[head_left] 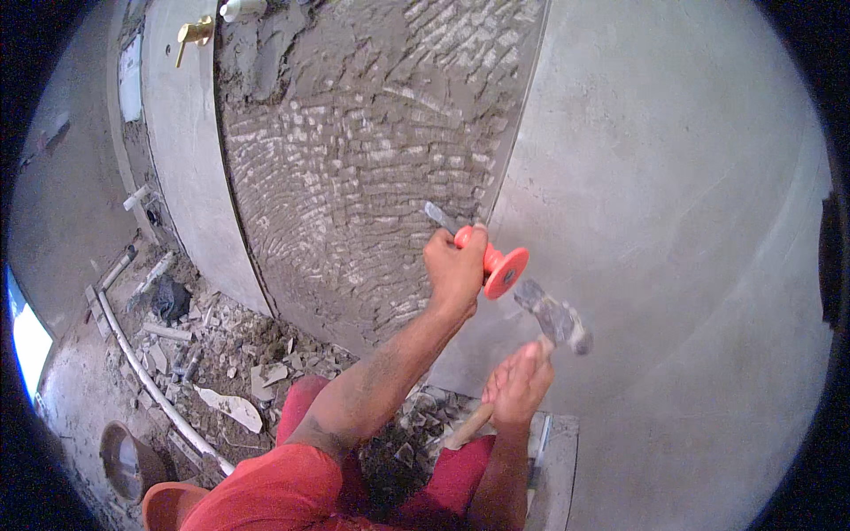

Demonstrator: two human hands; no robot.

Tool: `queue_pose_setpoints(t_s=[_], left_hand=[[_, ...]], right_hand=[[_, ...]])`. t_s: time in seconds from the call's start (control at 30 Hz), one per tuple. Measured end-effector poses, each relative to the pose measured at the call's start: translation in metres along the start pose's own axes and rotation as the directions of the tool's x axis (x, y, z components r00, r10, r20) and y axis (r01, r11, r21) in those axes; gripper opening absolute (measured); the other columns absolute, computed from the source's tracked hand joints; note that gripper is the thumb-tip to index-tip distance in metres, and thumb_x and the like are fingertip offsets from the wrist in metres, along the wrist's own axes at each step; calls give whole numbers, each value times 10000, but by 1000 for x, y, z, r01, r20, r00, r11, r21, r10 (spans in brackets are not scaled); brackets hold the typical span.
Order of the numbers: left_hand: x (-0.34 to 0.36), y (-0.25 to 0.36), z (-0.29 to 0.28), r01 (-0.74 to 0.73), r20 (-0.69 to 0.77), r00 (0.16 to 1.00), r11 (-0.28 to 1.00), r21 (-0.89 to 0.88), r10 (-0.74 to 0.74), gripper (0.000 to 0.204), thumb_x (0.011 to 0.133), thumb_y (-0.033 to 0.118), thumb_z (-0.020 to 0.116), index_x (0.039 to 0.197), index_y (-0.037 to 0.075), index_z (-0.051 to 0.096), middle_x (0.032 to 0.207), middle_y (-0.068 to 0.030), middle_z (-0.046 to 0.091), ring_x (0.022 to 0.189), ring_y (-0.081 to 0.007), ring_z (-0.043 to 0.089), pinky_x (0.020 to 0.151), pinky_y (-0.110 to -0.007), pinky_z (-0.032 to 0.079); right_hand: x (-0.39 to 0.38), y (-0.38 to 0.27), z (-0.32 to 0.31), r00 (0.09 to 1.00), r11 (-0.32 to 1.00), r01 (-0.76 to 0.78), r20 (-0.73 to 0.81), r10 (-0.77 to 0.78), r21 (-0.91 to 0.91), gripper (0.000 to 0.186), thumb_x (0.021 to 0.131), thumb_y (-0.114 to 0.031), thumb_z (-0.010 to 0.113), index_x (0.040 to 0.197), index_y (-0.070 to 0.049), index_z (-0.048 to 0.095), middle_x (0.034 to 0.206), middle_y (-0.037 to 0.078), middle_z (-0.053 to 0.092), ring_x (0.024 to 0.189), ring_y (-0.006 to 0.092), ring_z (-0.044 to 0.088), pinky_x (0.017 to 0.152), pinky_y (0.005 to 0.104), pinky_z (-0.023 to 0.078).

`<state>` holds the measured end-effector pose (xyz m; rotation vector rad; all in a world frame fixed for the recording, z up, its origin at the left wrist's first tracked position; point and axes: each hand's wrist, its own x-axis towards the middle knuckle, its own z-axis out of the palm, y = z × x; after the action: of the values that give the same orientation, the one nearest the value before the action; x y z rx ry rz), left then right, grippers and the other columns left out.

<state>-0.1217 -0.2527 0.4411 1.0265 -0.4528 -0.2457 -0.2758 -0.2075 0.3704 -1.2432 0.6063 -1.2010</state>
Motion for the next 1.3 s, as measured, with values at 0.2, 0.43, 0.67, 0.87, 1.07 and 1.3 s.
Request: queue_pose_setpoints(t_s=[0.2,0.43,0.67,0.87,1.07,1.3], left_hand=[[-16,18,-7,137,214,970,987,-83,-117,281,857,248,665,772,0,566,659,-35,541,534,-96,484,469,-293,395],[-10,32,0,272,277,936,946,-174,-218,269,879,263,646,829,14,558,667,-13,528,533,-90,491,470,-287,425],[-4,30,3,316,306,927,892,-324,-217,258,876,215,650,845,-6,520,703,-47,556,548,-99,511,466,-279,418],[-4,25,13,289,263,945,873,-393,-195,235,871,191,658,842,5,516,704,-45,558,555,-99,516,473,-275,423],[-6,20,26,212,172,972,909,-358,-158,221,901,222,626,825,33,538,689,-21,545,558,-100,510,490,-297,430],[-4,8,36,116,88,992,937,-330,-91,267,880,236,648,780,10,548,686,-34,550,577,-107,516,507,-299,426]], right_hand=[[-18,-2,-6,973,966,225,-79,-216,127,466,963,-550,403,811,-113,350,502,1,333,324,109,345,293,286,351],[-22,-19,-12,887,792,455,-123,-446,407,450,970,-533,401,822,-112,345,502,17,359,308,109,323,274,292,372],[1,-3,1,973,957,228,68,-219,-181,360,987,-432,434,874,-94,386,525,28,390,353,123,386,291,291,387],[1,1,-1,777,715,597,-39,-628,365,366,982,-409,467,822,-91,380,536,12,393,364,112,391,307,284,373],[13,-5,1,974,969,226,-9,-228,-103,406,979,-468,444,812,-106,369,506,7,358,341,103,361,297,271,368],[14,-17,5,929,886,368,-149,-339,282,473,980,-476,440,717,-88,373,494,10,371,337,109,364,300,273,348]])
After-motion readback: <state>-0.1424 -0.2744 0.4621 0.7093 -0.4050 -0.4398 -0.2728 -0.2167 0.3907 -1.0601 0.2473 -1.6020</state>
